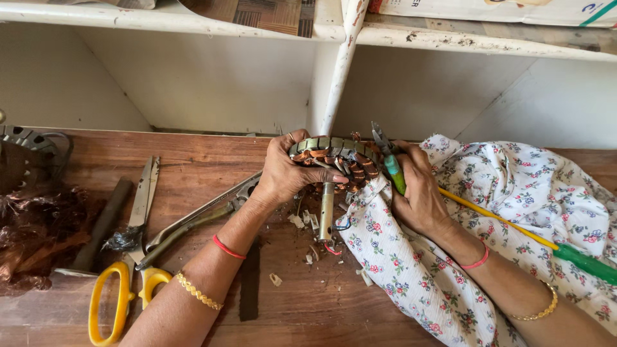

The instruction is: The person uses pliers to cut and remove copper windings from a cylindrical electrical component. They rotate the component to access different sections and continue cutting until most windings are removed, leaving the core exposed.

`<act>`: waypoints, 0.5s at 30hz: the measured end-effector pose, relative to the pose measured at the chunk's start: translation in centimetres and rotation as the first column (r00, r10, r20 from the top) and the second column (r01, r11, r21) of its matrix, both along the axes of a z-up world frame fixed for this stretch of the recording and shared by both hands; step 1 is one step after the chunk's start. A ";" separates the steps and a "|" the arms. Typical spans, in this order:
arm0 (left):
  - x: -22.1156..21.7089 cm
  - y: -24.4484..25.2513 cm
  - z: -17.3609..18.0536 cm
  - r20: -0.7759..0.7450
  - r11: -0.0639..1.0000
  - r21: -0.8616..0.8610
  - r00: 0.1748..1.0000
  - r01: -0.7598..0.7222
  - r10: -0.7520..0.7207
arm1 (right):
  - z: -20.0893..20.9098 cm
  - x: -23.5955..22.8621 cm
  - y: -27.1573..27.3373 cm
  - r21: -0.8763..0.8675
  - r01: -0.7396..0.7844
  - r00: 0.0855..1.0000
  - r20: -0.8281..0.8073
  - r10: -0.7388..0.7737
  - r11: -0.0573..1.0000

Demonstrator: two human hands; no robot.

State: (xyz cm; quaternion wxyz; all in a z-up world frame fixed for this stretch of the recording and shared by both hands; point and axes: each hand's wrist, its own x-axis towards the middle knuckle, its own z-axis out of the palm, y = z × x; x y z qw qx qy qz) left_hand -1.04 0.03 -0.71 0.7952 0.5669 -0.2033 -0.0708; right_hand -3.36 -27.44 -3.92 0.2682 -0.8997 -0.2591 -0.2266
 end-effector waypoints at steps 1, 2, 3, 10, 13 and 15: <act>0.0 0.0 0.0 0.003 1.000 0.016 1.000 -0.009 0.009 | 0.0 0.0 -0.1 -0.002 -0.005 1.000 0.007 0.005 1.000; 0.1 0.0 0.0 0.006 0.999 0.033 1.000 -0.018 0.018 | 0.1 0.0 -0.1 -0.005 -0.009 1.000 0.013 0.009 1.000; 0.1 0.1 -0.1 0.010 0.998 0.050 1.000 -0.028 0.027 | 0.1 0.0 -0.1 -0.007 -0.008 1.000 0.015 0.008 1.000; -0.2 0.0 0.2 -0.016 1.000 0.016 1.000 -0.015 0.015 | 0.5 -0.3 0.1 -0.008 -0.013 1.000 0.026 0.013 1.000; -0.3 0.1 0.3 -0.007 0.998 0.056 1.000 -0.030 0.031 | 0.4 -0.2 0.1 -0.012 -0.017 0.999 0.051 0.018 1.000; -0.2 0.0 0.3 0.052 0.992 0.110 0.997 -0.057 0.052 | 0.3 -0.2 0.0 -0.016 -0.020 0.998 0.054 0.021 1.000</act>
